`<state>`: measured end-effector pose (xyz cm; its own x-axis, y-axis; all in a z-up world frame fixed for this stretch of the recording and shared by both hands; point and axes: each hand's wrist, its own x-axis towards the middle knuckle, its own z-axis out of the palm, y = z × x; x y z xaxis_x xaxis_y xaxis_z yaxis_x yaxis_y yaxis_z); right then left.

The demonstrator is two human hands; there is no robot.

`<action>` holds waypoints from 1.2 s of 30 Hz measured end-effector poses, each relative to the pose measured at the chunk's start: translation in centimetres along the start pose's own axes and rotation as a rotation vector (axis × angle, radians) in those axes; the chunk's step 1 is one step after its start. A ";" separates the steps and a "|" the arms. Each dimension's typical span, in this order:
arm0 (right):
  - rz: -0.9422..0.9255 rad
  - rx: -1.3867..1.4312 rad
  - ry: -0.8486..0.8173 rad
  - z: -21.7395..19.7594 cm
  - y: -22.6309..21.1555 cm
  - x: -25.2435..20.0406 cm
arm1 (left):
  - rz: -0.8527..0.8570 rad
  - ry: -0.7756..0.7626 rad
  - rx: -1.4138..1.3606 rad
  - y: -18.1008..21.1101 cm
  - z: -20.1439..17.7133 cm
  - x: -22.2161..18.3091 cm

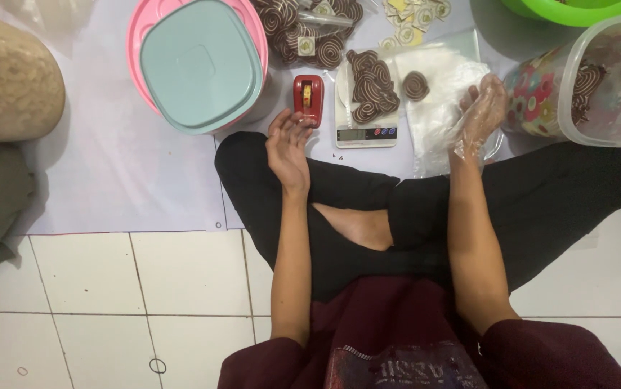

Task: Packaging spiral-patterned cookies into small plastic bags while sitting on the floor.

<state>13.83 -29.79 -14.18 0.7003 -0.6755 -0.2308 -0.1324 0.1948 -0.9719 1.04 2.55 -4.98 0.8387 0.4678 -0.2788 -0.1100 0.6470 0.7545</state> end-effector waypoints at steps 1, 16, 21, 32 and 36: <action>-0.001 -0.007 -0.009 0.4 -0.1 -0.1 | 0.000 -0.002 0.017 0.1 0.2 0.0; -0.440 -0.468 -0.636 2.8 -5.5 -3.2 | 0.029 0.010 -0.019 0.9 1.2 -0.5; -0.690 -0.432 -0.753 3.3 -9.4 -4.0 | 0.019 -0.001 0.010 0.6 1.5 -0.5; -1.494 -0.758 -1.099 8.1 -24.3 -10.7 | -0.548 0.098 0.164 -5.3 6.4 -0.9; -1.640 -0.919 -1.017 7.2 -29.0 -16.6 | -0.622 0.046 0.075 -6.0 7.8 -1.1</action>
<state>11.15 -19.10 18.21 0.5043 0.7517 0.4249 0.8377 -0.5454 -0.0293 4.93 -6.55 -4.53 0.7098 0.0438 -0.7030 0.4306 0.7629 0.4823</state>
